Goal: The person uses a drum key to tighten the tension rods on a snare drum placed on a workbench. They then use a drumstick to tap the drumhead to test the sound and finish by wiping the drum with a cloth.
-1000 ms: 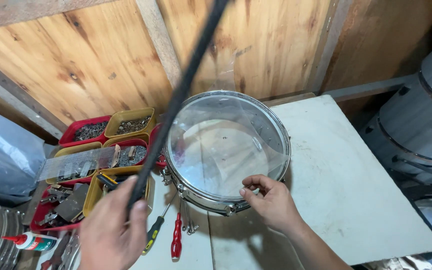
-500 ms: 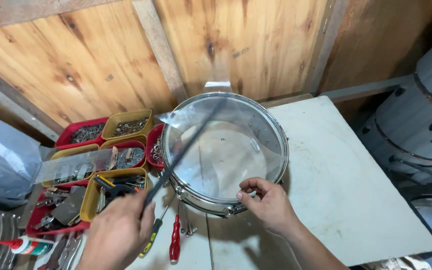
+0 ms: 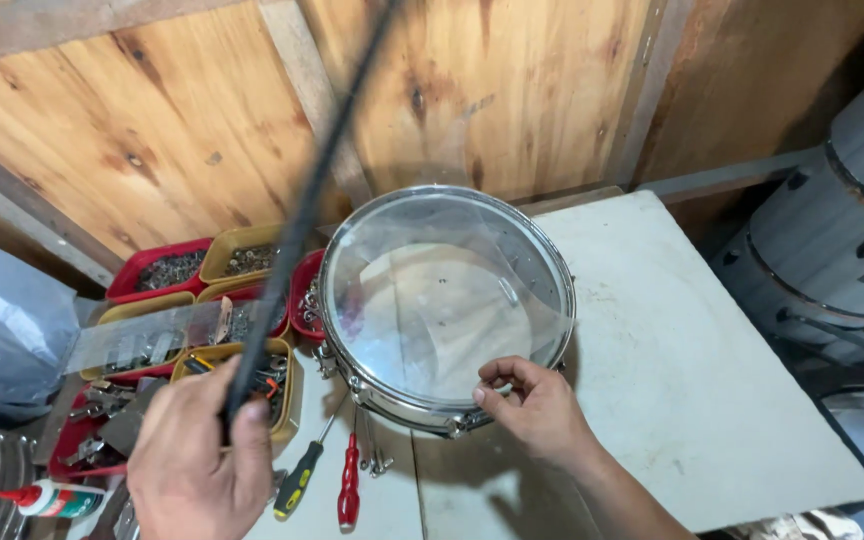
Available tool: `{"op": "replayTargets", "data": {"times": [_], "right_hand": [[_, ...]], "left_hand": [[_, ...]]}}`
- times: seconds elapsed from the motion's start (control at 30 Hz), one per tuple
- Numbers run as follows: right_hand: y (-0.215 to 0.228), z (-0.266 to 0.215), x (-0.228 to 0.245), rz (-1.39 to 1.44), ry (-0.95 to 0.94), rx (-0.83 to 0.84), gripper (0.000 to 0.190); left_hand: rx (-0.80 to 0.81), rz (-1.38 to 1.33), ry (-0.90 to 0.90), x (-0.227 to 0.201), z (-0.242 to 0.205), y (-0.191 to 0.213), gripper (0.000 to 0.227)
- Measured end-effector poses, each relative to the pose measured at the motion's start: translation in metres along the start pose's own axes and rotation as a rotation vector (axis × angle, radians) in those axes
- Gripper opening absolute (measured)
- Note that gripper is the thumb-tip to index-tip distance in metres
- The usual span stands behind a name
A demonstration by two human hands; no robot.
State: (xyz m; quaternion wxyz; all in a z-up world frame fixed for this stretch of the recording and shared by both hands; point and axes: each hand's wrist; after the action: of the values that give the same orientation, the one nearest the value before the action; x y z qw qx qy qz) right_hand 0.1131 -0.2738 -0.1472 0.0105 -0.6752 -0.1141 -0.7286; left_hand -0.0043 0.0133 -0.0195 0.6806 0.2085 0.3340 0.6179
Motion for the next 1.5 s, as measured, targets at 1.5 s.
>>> {"op": "replayTargets", "data": {"times": [1.5], "right_hand": [[-0.002,0.0,-0.004,0.093,0.032,0.048,0.023]], "left_hand": [[-0.113,-0.445,-0.053,0.021,0.015,-0.009,0.024]]}}
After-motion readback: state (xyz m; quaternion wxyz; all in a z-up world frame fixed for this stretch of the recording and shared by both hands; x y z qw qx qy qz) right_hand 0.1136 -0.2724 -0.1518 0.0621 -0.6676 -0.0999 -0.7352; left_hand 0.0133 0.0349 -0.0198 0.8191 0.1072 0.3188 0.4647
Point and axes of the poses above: each hand's wrist, its own z-axis towards the middle knuckle, its own y-axis out of the back of the hand, x = y × z, and after that the axes turned 10 degrees about y, right-handed
